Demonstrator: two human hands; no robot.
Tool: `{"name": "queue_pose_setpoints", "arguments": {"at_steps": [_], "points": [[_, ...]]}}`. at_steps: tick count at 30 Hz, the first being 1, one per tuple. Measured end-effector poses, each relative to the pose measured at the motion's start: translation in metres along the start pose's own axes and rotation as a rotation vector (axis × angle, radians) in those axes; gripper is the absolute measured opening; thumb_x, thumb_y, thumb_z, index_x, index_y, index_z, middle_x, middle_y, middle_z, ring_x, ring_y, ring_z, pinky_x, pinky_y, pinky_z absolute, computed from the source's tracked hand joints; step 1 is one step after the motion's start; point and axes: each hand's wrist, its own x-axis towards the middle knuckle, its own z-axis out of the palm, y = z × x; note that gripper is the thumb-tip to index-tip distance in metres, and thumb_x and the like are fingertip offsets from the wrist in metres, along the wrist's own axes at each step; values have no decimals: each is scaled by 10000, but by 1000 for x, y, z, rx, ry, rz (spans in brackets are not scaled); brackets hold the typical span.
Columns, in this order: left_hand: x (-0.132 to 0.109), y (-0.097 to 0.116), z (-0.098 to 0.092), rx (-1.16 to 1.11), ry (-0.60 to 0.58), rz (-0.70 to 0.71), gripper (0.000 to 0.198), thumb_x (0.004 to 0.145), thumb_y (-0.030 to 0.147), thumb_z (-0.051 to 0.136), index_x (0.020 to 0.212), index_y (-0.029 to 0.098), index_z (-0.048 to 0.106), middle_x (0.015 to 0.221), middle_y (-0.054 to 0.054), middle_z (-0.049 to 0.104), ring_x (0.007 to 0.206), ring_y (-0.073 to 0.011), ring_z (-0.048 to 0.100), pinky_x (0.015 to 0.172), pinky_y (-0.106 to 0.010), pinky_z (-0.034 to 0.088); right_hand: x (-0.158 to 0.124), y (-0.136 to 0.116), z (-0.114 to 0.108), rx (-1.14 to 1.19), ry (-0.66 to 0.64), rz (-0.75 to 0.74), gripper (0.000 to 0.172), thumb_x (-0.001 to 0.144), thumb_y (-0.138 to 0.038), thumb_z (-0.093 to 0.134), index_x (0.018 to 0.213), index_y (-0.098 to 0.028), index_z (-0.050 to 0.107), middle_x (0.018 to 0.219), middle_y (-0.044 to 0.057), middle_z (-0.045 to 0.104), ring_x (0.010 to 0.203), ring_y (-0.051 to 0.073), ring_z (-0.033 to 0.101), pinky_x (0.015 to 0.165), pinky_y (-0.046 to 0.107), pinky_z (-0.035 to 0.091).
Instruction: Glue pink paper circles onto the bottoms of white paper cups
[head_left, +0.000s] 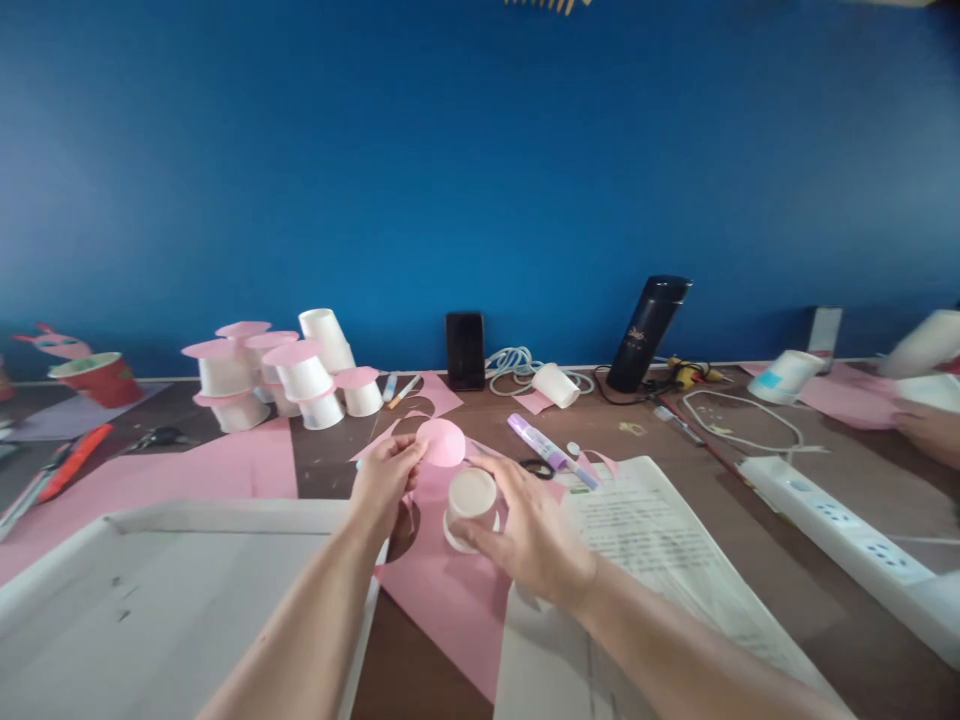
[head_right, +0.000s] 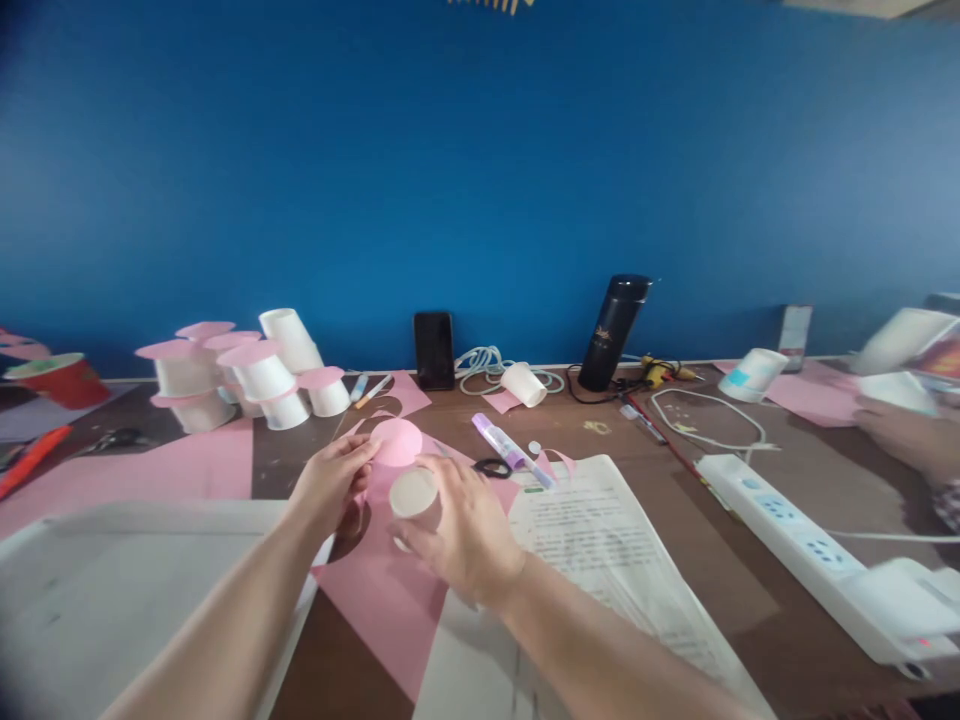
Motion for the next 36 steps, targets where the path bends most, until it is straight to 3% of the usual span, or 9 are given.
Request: {"name": "queue_pose_setpoints", "arguments": {"at_steps": [4, 6, 11, 13, 17, 24, 29, 32, 36], "points": [[1, 2, 2, 258, 59, 55, 450, 664, 436, 645, 1005, 143, 632, 532, 54, 538, 451, -106, 484, 463, -220, 381, -1, 3, -7, 10, 32, -71, 647, 737, -487, 695, 1274, -201, 474, 1233, 109, 602, 1142, 284, 557, 958, 435, 447], [2, 4, 3, 393, 77, 89, 477, 693, 405, 600, 1092, 143, 607, 534, 51, 564, 483, -135, 531, 497, -239, 407, 3, 14, -16, 15, 126, -62, 562, 804, -457, 634, 1278, -203, 468, 1212, 102, 608, 1105, 249, 578, 933, 391, 462], [5, 0, 1, 580, 86, 134, 502, 762, 433, 542, 1181, 156, 533, 610, 24, 643, 541, -175, 601, 571, -275, 448, 22, 65, -43, -136, 441, 268, 279, 860, -402, 543, 1054, -211, 603, 1037, 69, 648, 860, 197, 613, 791, 343, 480], [7, -4, -1, 683, 104, 171, 478, 773, 439, 541, 1164, 164, 532, 715, -14, 690, 653, -205, 648, 643, -299, 462, 27, 80, -49, -199, 410, 380, 242, 841, -408, 553, 960, -213, 635, 958, 58, 653, 797, 191, 603, 740, 330, 469], [5, -8, -1, 896, 141, 293, 450, 802, 393, 514, 1187, 159, 508, 941, -88, 709, 958, -269, 646, 771, -333, 454, 25, 85, -47, -331, 221, 439, 286, 807, -469, 589, 961, -237, 654, 953, 64, 653, 892, 237, 590, 743, 344, 434], [-11, 3, 2, 1188, 76, 298, 433, 870, 390, 408, 1235, 165, 467, 984, -130, 680, 873, -305, 656, 699, -366, 461, 22, 84, -35, -560, 112, 441, 361, 777, -475, 636, 1059, -249, 629, 1015, 103, 619, 962, 296, 561, 775, 395, 404], [-17, 7, -2, 1310, 192, 396, 434, 887, 402, 401, 1230, 159, 507, 1145, -170, 569, 952, -302, 630, 718, -362, 473, 26, 84, -34, -592, 107, 404, 249, 827, -389, 566, 966, -210, 669, 987, 122, 620, 949, 298, 565, 795, 405, 390], [-17, 8, -4, 1277, 279, 480, 416, 896, 396, 405, 1226, 175, 527, 1123, -142, 555, 953, -275, 622, 709, -332, 477, 29, 82, -35, -517, 145, 422, 248, 824, -392, 559, 935, -206, 679, 951, 105, 633, 923, 277, 574, 793, 387, 397], [-17, 10, -5, 1089, 341, 667, 318, 888, 331, 447, 1150, 211, 580, 1094, -96, 575, 926, -229, 614, 681, -285, 467, 30, 75, -39, -180, 213, 311, 267, 835, -427, 551, 893, -192, 662, 877, 57, 645, 831, 213, 586, 721, 317, 429]]}}
